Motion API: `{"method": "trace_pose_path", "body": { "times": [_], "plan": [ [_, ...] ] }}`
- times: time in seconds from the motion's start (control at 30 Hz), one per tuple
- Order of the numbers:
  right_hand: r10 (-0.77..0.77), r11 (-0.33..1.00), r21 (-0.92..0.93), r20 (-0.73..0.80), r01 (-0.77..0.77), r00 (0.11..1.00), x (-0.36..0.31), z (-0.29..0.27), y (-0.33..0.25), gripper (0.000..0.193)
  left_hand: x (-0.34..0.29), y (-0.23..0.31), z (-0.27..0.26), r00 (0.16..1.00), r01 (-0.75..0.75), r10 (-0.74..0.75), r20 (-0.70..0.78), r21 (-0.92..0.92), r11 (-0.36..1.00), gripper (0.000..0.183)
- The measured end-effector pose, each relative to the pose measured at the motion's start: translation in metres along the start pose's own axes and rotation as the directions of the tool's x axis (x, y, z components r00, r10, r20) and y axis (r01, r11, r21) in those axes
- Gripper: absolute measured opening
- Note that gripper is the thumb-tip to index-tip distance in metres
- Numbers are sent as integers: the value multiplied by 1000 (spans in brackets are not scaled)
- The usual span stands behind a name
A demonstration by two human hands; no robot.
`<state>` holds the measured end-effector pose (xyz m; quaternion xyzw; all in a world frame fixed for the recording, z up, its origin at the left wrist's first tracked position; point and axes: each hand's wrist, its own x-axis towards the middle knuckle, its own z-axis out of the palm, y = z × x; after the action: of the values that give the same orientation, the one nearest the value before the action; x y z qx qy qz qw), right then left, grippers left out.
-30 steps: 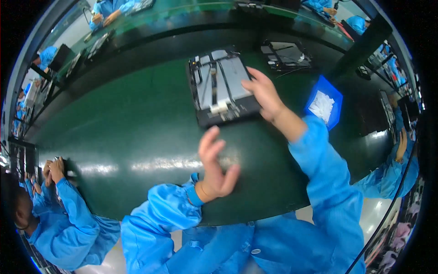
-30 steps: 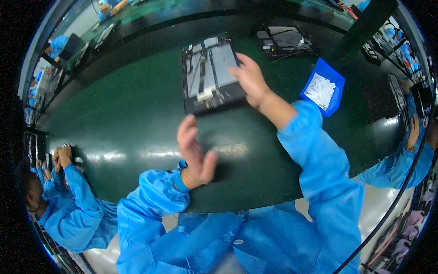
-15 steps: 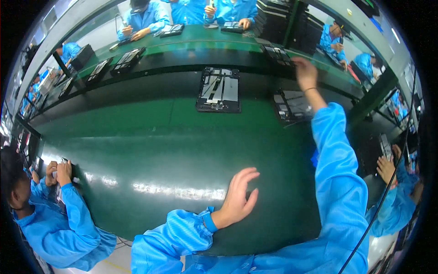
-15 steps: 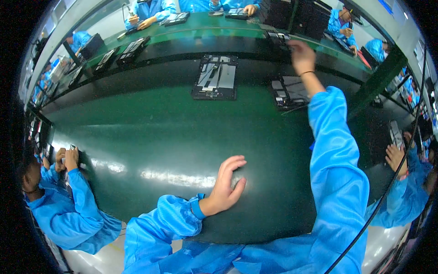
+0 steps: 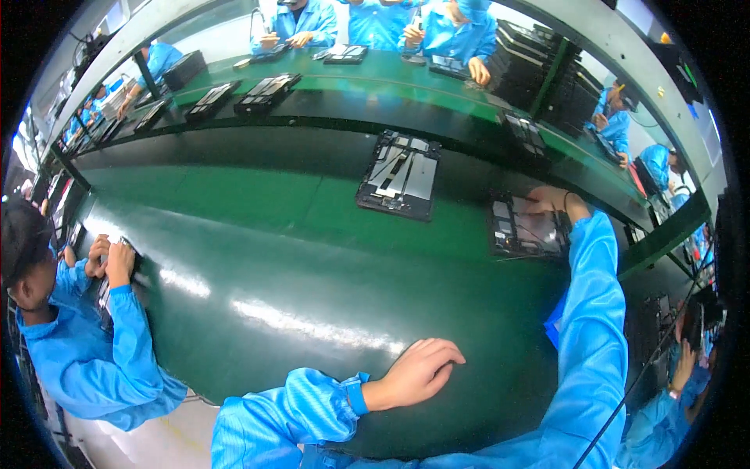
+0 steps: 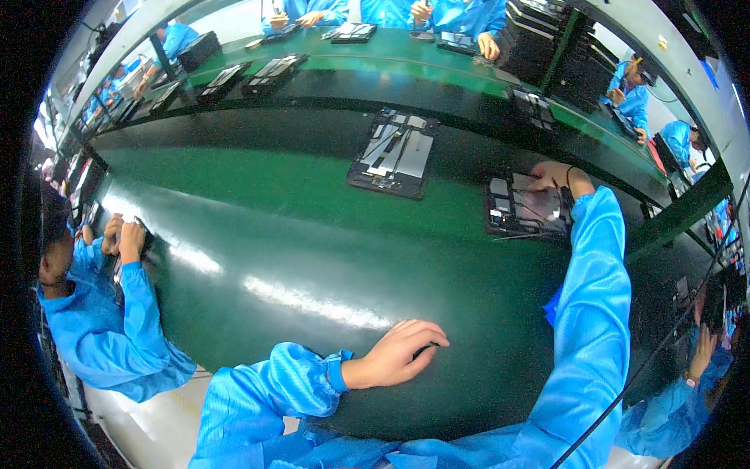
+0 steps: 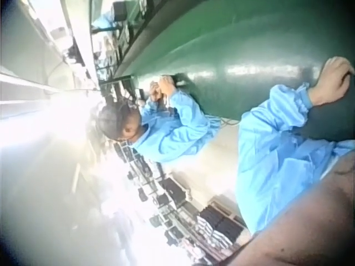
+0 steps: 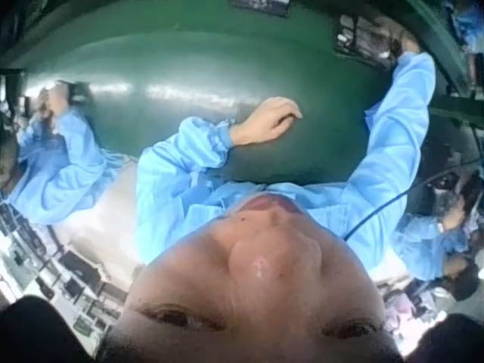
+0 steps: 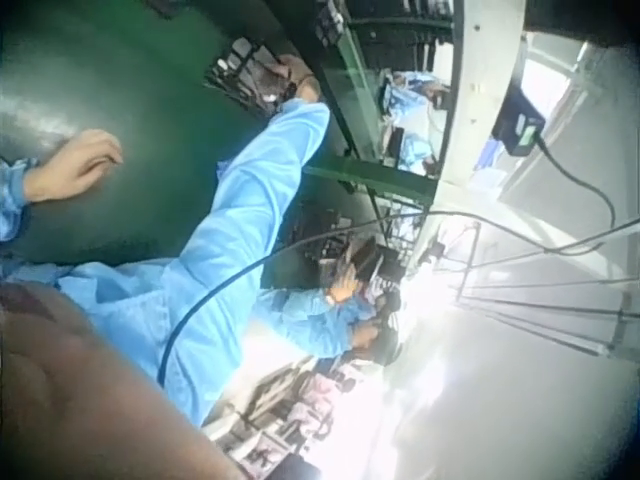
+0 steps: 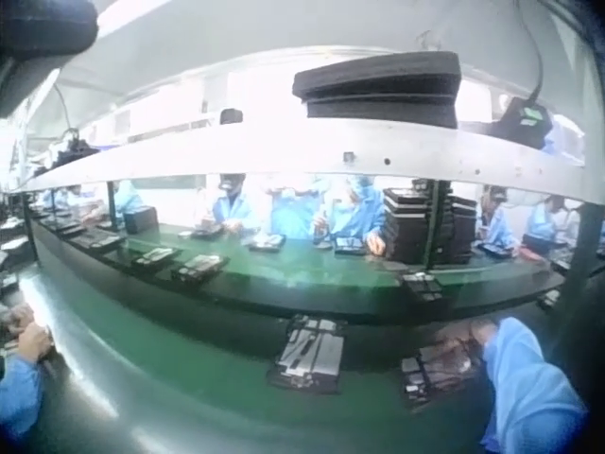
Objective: The person assembles tablet devices along a conveyor line by picking up tablet frames, attaching and pressing down ribbon cables and adhesive strips by hand, and sliding the assembled tablets down the conveyor belt.
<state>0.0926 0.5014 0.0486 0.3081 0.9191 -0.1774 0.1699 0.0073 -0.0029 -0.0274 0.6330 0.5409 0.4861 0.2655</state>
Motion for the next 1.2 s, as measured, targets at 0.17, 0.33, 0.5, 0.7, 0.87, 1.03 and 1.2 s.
{"method": "trace_pose_path", "body": {
  "times": [0.17,0.33,0.5,0.7,0.87,1.03,1.2],
  "plan": [
    [167,979,58,316,-194,934,-12,-11,-12,70,0,0,1,1000,-13,13,0,-16,1000,22],
    [64,990,108,212,-89,975,-29,-22,-18,70,-5,-5,1,998,-54,53,-24,-22,998,20],
    [-62,995,82,-4,62,998,-73,-43,-45,65,-1,-3,7,999,-40,39,-37,-26,999,19],
    [-6,832,519,-344,196,939,-148,-23,-86,64,5,-2,31,993,-2,-13,-121,-117,993,48],
    [118,336,881,-390,333,913,-193,56,-167,46,5,13,26,961,-77,60,-270,-52,996,111],
    [254,33,946,-321,323,913,-230,150,-179,41,-15,27,35,981,51,-96,-169,-248,967,112],
    [384,-31,936,-312,350,869,-269,197,-200,43,-50,51,32,981,192,-189,-36,115,975,101]
  ]
}}
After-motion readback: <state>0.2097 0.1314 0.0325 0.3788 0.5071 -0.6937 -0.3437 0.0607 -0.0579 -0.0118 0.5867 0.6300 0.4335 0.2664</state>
